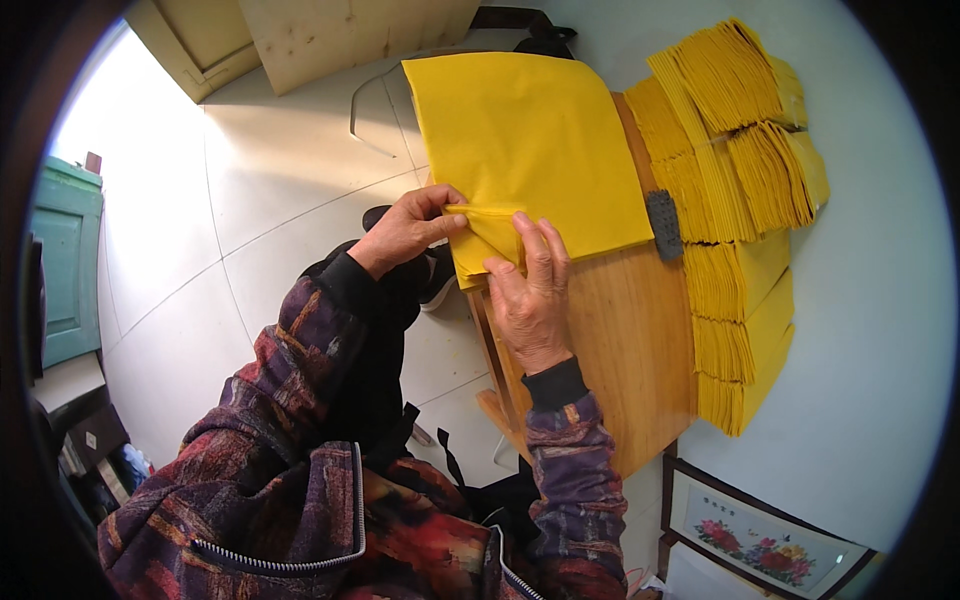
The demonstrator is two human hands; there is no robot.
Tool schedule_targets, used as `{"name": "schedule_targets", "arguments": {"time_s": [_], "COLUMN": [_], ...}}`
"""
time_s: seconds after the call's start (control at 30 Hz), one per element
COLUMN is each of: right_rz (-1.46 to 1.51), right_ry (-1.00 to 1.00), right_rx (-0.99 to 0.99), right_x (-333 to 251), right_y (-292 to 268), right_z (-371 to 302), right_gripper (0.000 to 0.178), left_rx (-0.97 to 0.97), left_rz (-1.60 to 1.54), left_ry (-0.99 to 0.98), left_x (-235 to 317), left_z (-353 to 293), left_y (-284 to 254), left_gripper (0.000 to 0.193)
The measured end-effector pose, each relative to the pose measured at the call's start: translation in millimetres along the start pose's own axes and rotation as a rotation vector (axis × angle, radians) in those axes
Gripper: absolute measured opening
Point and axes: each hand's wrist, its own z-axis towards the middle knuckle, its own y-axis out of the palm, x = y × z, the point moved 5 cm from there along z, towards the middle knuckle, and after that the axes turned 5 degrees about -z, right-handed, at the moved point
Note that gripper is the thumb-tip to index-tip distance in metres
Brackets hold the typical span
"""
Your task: The person sits on the floor and folds yellow paper sheets by hand, repeatedly folding each sheet in half and pressing the crease. Finished sheets are stacked on the table.
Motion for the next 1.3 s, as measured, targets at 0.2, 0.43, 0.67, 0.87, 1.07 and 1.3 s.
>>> {"name": "schedule_targets", "arguments": {"time_s": [0.2,0.43,0.67,0.87,1.07,1.3], "right_rz": [0.149,0.311,0.306,0.128,0.012,0.168], "right_ry": [0.105,0.219,0.224,0.134,-0.023,0.107], "right_rx": [-0.045,-0.080,-0.083,0.080,0.033,-0.077], "right_x": [4.1,11.8,13.8,5.0,-1.1,3.1], "right_y": [1.0,3.8,4.0,-4.1,-0.5,6.3], "right_z": [6.0,6.8,5.3,0.7,0.6,7.0], "right_gripper": [0.012,0.012,0.018,0.037,0.024,0.011], "left_rx": [-0.046,-0.048,-0.058,0.022,0.022,-0.012], "left_rz": [-0.055,-0.091,-0.078,0.003,0.013,-0.060], "left_ry": [-0.030,-0.087,-0.051,-0.008,-0.001,-0.009], "left_x": [2.8,11.5,6.0,0.7,-0.6,1.9], "left_z": [-1.4,-5.5,-2.9,-0.4,0.9,-1.1], "left_y": [1.3,-1.1,1.5,0.6,0.1,1.0], "left_gripper": [0.013,0.027,0.019,0.015,0.016,0.014]}}
